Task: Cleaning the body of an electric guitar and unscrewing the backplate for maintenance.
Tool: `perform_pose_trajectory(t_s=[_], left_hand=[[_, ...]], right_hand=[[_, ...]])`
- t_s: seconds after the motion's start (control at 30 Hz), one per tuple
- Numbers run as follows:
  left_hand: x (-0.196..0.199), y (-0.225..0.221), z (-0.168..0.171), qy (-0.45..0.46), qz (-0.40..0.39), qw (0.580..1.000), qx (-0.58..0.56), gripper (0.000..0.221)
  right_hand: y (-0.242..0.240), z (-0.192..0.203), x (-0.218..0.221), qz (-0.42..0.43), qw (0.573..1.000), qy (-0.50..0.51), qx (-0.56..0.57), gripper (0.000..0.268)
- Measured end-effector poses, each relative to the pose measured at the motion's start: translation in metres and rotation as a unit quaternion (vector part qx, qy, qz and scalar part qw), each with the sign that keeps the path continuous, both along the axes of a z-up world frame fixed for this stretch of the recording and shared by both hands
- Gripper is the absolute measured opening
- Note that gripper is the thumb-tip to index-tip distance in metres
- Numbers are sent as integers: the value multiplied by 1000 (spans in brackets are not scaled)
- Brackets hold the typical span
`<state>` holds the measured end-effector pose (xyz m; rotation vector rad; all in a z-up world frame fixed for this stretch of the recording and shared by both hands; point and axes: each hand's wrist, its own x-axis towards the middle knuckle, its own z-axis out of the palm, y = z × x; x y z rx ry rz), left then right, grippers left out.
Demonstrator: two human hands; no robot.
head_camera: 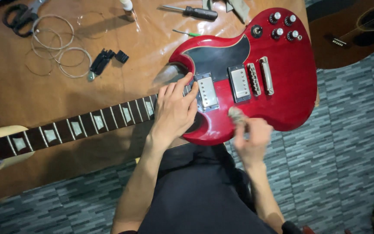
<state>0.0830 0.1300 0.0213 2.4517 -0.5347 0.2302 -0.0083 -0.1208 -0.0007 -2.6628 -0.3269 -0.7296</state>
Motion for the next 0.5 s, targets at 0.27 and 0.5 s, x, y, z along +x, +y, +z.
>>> perform_pose_trajectory(t_s=[0.27, 0.5], left_hand=[[-1, -1, 1, -11, -3, 1000, -7, 35], [-1, -4, 0, -32, 7, 999, -15, 34]], right_hand=[[82, 4, -30, 69, 996, -30, 45, 4], [59, 18, -5, 11, 995, -16, 101, 12]])
